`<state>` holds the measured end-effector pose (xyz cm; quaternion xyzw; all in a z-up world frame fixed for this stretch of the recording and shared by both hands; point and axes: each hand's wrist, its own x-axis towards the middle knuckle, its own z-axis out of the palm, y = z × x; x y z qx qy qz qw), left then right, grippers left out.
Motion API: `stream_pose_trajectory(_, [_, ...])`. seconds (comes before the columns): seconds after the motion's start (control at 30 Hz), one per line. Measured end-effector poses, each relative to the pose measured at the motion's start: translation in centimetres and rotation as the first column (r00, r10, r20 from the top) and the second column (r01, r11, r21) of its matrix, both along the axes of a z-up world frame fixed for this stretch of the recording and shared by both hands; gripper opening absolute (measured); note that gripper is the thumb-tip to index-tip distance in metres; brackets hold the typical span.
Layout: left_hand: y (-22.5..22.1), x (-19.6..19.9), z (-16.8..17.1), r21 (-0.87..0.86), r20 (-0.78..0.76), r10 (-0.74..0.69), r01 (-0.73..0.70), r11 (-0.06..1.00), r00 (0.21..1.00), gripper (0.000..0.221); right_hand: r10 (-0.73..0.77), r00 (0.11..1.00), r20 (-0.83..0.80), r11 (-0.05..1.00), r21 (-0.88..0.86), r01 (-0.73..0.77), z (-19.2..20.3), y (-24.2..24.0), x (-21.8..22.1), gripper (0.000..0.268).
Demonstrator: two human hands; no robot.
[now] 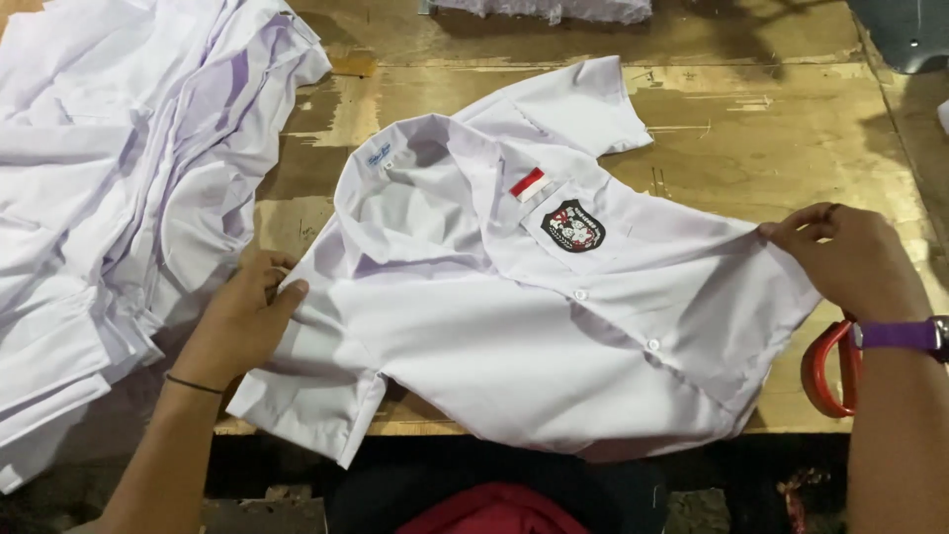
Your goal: A person buttons a white school shirt and trims loose threads with scissors on a wooden work table.
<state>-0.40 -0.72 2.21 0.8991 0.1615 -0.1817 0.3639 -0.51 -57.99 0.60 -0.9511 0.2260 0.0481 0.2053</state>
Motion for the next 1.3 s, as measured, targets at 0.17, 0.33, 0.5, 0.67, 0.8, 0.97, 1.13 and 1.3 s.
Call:
stream_pose_trajectory(0.17, [-0.5,1.1,2.1,0.234,-0.009,-0.133,0.132,0.963,0.991,0.042,-0.07,0.962,-0.264,0.989,0.109,0.102,1.1,1.9,-0.4,0.03])
stream_pose_trajectory(0.33, [-3.9,3.2,1.4,0.39,0.419,-0.367,0.2,0.899,0.831,0.036,-0.069,0.985,-0.159,0.997,-0.036,0.064,0.1,0.3,-4.7,0.039])
stream_pose_trajectory(0.5, [-14.0,8.1,1.2,0.531,0.669,-0.708,0.52,0.669,0.227,0.015,-0.038,0.99,0.134,0.748,-0.653,0.117,-4.8,-2.6,-12.5,0.035])
stream_pose_trajectory(0.67, [-28.2,17.7,-2.9,0.394,0.638,-0.733,0.718,0.574,0.236,0.017,-0.253,0.964,0.08,0.923,-0.279,0.265,-4.0,-1.2,-14.6,0.047])
stream_pose_trajectory(0.8, [-36.8,22.9,-5.0,0.404,0.307,-0.833,0.73,0.552,0.461,0.026,0.001,0.979,0.203,0.837,-0.536,0.11,-10.5,-5.3,-17.8,0.04])
stream_pose_trajectory(0.97, [-39.4,23.9,-5.7,0.546,0.056,-0.843,0.691,0.474,0.534,0.029,-0.178,0.976,0.127,0.807,-0.548,0.218,-10.6,-6.4,-18.5,0.052])
stream_pose_trajectory(1.13, [-39.5,24.5,-7.2,0.61,0.086,-0.869,0.664,0.432,0.487,0.021,-0.19,0.982,0.009,0.77,-0.619,0.155,-13.7,-8.7,-19.8,0.062])
stream_pose_trajectory(1.3, [-38.2,24.3,-4.7,0.392,0.086,-0.843,0.76,0.519,0.532,0.026,-0.303,0.948,0.103,0.947,0.147,0.286,-14.7,-10.5,-18.6,0.083])
